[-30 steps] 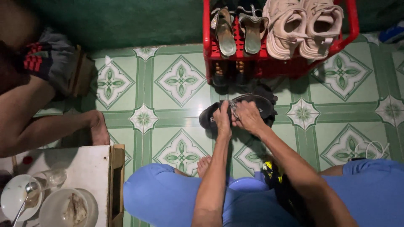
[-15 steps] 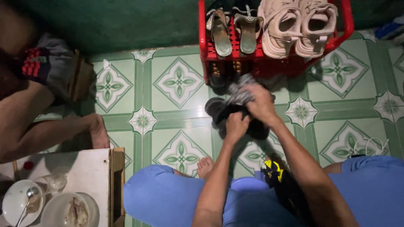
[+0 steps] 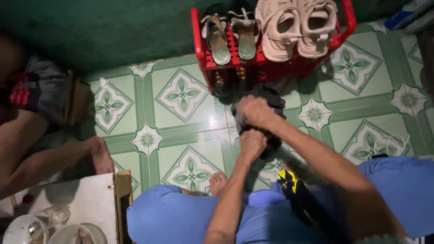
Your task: The person sits on the floor and wipes several pairs of shoes with a cloth, including black heels, sandals, and sneakers. The person handles each shoe individually, wiping the exterior surfaces before placing them back on the floor or a red shoe rack.
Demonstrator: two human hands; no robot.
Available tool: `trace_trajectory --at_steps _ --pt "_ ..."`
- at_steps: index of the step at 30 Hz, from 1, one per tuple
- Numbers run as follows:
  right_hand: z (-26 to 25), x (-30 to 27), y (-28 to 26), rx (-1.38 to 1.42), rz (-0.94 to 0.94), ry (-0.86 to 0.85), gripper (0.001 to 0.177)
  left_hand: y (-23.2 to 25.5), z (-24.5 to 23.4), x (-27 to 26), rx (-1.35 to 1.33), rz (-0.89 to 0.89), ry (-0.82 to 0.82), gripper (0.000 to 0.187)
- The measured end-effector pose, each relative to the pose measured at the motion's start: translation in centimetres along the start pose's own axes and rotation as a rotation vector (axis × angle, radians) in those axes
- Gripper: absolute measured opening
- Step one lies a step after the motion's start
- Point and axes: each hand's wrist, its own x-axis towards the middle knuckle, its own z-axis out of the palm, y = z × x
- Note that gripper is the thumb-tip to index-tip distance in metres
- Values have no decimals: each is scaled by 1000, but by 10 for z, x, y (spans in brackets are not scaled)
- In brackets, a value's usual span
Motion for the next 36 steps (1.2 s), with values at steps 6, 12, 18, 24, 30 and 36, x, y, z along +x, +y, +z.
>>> trace_trajectory --at_steps 6,12,18,24,30,36 --pt "-143 24 104 14 101 -329 15 0 -20 8 -627 -387 56 54" --pt "-58 -46 180 34 188 -1033 29 -20 52 46 -1225 -539 18 69" --pt "-47 -83 182 354 189 -1174 45 96 -88 50 -2135 -492 135 76" --pt "-35 -78 194 260 199 -1201 37 83 -36 130 -2401 -472 201 59" --pt "-24 -97 185 17 28 -971 35 40 40 235 -2502 -363 216 48" --pt "5 -97 162 239 141 -1045 32 24 60 287 -2515 -400 281 45"
